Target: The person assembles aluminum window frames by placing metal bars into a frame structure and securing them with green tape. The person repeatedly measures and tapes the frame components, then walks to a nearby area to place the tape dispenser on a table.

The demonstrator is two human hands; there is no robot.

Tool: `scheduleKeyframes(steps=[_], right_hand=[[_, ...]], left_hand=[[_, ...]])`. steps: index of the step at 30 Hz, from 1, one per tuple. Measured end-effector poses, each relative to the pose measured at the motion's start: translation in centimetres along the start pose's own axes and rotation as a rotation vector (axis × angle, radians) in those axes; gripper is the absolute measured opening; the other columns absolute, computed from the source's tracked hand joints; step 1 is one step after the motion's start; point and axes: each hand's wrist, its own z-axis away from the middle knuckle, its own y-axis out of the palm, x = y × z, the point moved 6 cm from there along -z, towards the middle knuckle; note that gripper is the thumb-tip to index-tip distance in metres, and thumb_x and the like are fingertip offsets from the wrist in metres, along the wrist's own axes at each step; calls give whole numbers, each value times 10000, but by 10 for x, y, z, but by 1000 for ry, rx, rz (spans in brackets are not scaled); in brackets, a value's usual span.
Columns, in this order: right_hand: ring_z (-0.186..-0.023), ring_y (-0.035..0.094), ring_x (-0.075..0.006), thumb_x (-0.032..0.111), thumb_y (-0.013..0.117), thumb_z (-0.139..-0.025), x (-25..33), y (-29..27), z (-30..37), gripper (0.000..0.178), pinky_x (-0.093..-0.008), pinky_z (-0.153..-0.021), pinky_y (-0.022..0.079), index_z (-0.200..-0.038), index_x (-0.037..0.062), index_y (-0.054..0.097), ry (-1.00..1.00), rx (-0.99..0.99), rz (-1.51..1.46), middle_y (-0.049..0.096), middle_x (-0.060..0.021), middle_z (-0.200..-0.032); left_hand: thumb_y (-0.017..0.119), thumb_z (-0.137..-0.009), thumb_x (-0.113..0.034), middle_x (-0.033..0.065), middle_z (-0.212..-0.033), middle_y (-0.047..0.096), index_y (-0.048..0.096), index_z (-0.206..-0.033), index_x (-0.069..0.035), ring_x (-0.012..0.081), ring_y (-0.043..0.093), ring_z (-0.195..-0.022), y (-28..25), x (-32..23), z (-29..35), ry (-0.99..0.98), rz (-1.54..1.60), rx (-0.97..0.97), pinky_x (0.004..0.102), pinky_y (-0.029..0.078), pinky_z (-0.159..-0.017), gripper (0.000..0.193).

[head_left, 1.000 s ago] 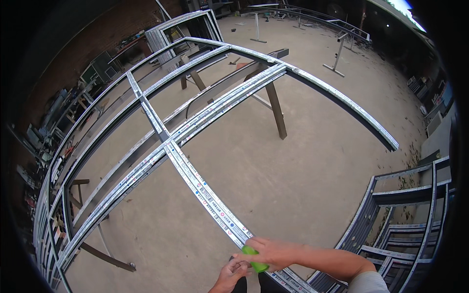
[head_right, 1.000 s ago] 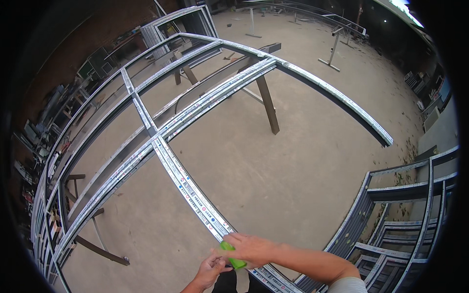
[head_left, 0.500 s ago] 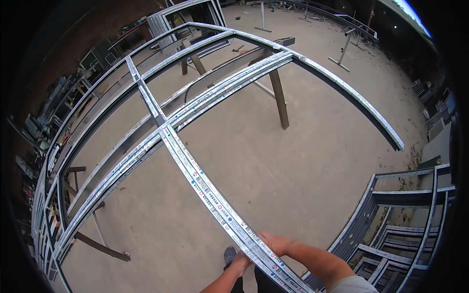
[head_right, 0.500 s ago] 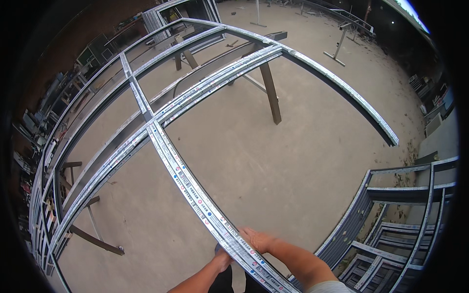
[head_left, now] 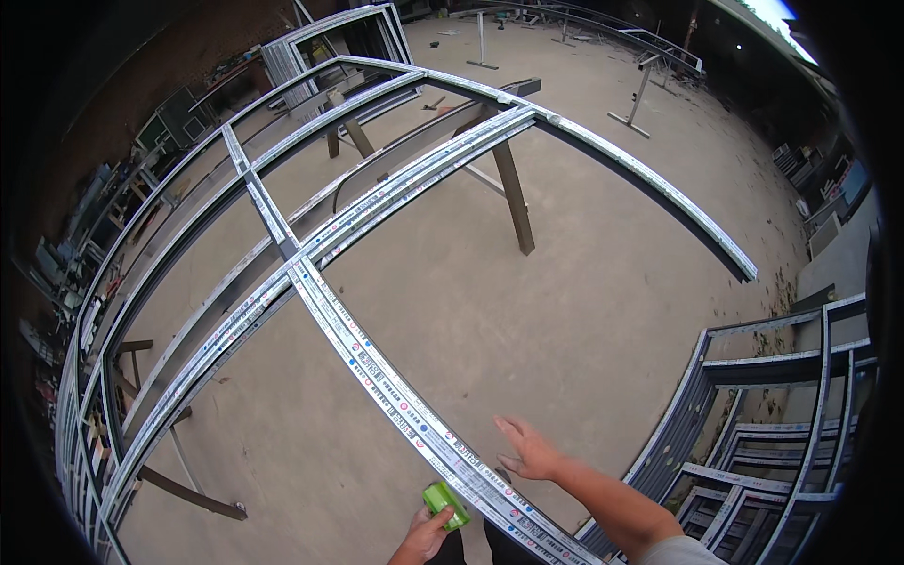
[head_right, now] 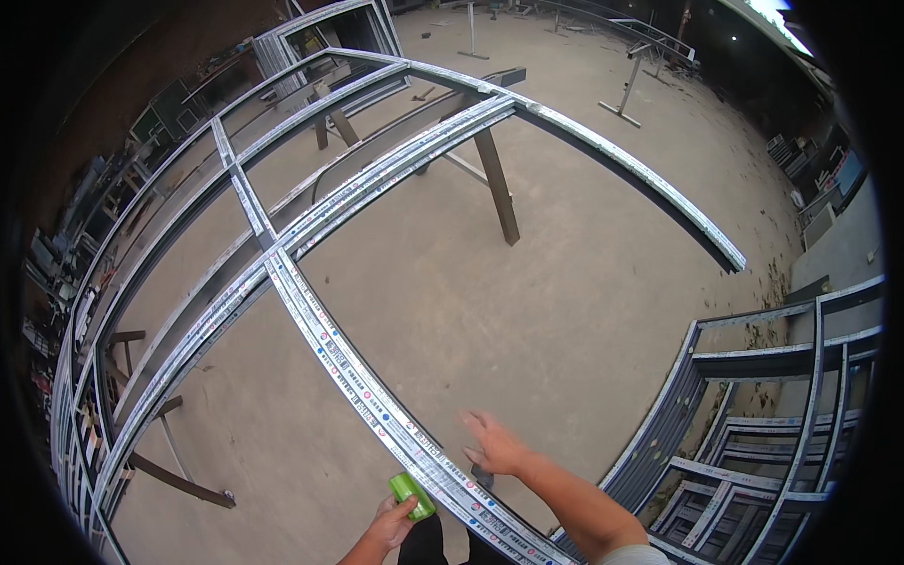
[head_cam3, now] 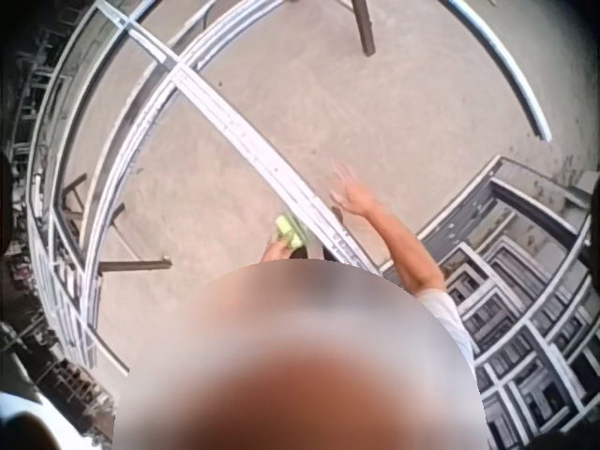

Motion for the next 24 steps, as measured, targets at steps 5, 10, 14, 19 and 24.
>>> scheduleKeyframes(steps=[5, 10, 14, 19, 24], right_hand=[[-1241, 618, -428, 388, 746, -950, 105, -72, 18, 793, -475, -1034, 534, -1577, 32, 414, -118, -41, -121, 566, -270, -1400], [-1081, 672, -395, 507, 727, -941, 159, -30, 25, 901, -483, -860, 587, -1592, -2, 367, -170, 333, -25, 635, -247, -1183], [-1001, 676, -382, 501, 761, -897, 159, 6, 31, 1005, -480, -805, 590, -1600, -56, 308, -219, 229, 42, 650, -225, -1074], [-1068, 644, -418, 318, 752, -891, 164, 7, 36, 946, -495, -860, 573, -1608, -79, 279, -6, 188, 60, 621, -257, -1097], [-1098, 645, -491, 198, 781, -834, 154, -6, 35, 779, -538, -877, 561, -1471, -35, 399, 222, 219, -96, 546, -300, -1241]], left_hand=[[682, -996, -436, 248, -1471, 575, 439, -1532, 58, 409, 528, -1385, 37, -29, 53, 151, -247, 71, 523, 470, -1111, 768], [710, -999, -214, 132, -1364, 643, 512, -1457, -20, 306, 615, -1282, 74, -49, 53, 147, -51, 144, 482, 517, -1068, 536], [753, -984, -239, 95, -1424, 624, 482, -1499, -44, 278, 614, -1308, 101, -58, 59, 113, -24, 151, 470, 497, -1115, 614], [637, -1048, -354, 96, -1496, 576, 435, -1554, -49, 276, 531, -1411, 138, -64, 72, 155, -96, 165, 497, 427, -1186, 624], [497, -1112, -471, 115, -1536, 527, 422, -1571, -44, 269, 458, -1471, 164, -73, 84, 191, -185, 152, 506, 393, -1212, 632]])
